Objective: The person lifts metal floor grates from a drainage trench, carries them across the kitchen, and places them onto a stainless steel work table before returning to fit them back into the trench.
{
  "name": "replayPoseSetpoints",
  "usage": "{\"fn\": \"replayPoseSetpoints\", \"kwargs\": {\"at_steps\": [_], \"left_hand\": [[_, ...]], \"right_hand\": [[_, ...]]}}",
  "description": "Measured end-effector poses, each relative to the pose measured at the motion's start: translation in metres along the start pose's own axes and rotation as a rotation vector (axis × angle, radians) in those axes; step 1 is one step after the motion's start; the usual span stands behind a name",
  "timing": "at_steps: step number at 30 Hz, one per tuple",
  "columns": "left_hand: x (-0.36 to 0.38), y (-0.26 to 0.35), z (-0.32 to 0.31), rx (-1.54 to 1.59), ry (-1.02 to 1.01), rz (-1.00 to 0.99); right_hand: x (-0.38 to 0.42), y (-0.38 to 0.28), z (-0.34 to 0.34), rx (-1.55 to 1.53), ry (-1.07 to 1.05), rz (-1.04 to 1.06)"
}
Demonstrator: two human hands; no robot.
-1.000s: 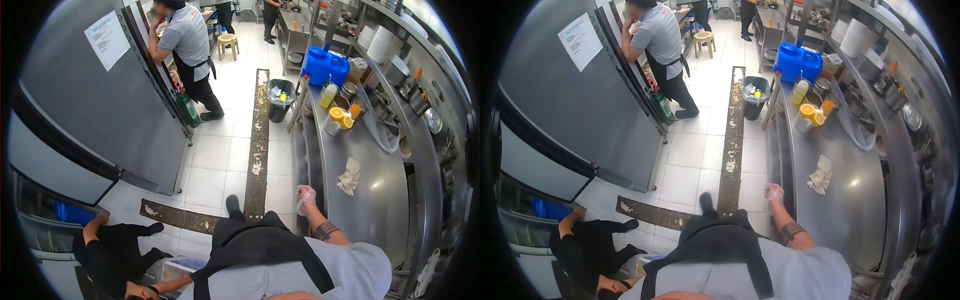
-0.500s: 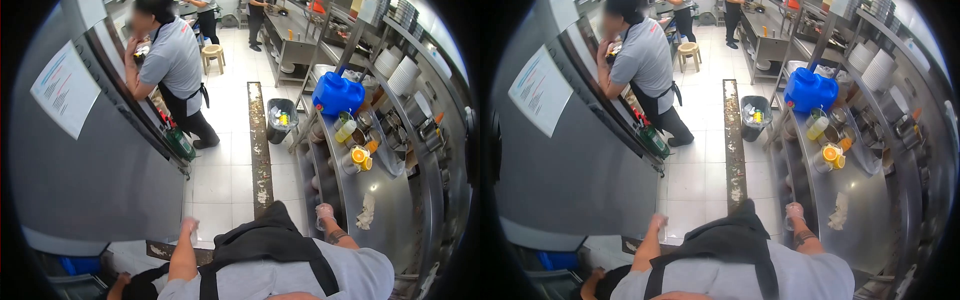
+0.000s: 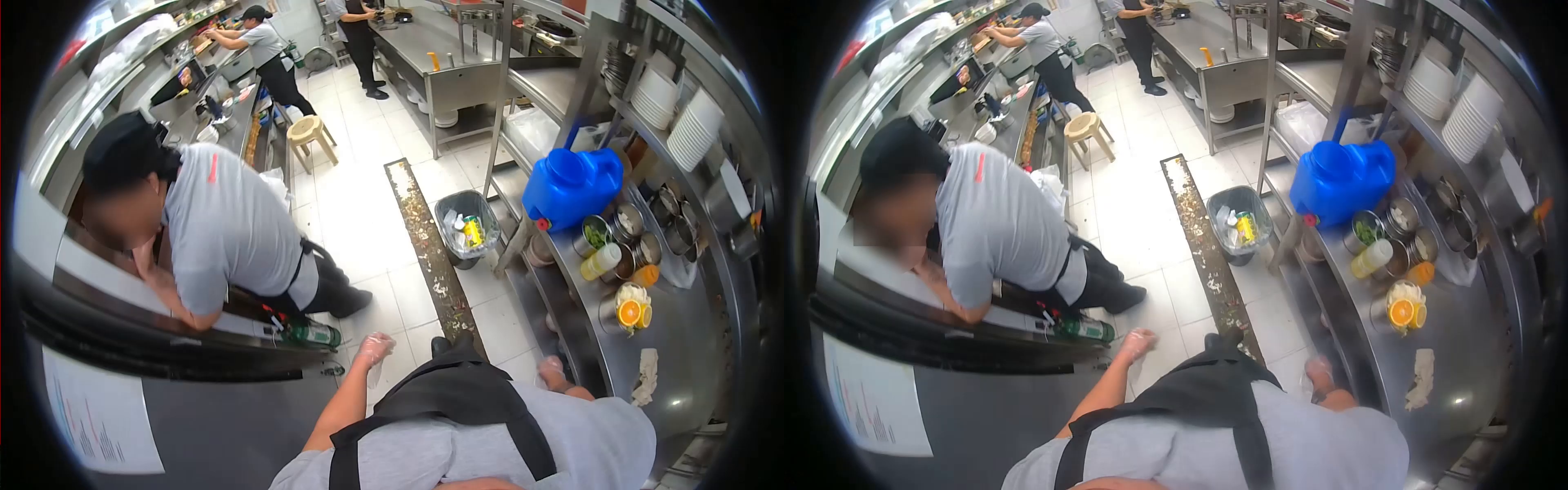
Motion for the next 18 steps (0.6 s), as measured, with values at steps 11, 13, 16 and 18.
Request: {"fn": "replayPoseSetpoints", "kwargs": {"at_steps": [11,13,16,18], "left_hand": [[-0.204,0.071,0.155,-0.081,-0.005,-0.043],[-0.253,0.075,0.167,-0.147,-0.089,-0.087],[-0.363,0.095,0.187,-0.126,-0.228,-0.092],[-0.433,0.108,0.206,-0.246,-0.273,-0.265]], "right_hand": [[-0.163,-0.459,0.206,-0.416,0.243,0.493],[-0.166,-0.484,0.205,-0.464,0.213,0.49],[-0.236,-0.485,0.158,-0.269,0.282,0.438],[-0.254,-0.461,0.113,-0.041,0.341,0.407]]}}
Point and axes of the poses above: each hand's wrist, its own x-axis away from the middle knuckle, its own z-axis out of the back of the hand, y = z × x, the point moved 6 cm from there along -x, towards the middle knuckle, and after that the axes turned 1 degree about -z, right-handed, at the moved point
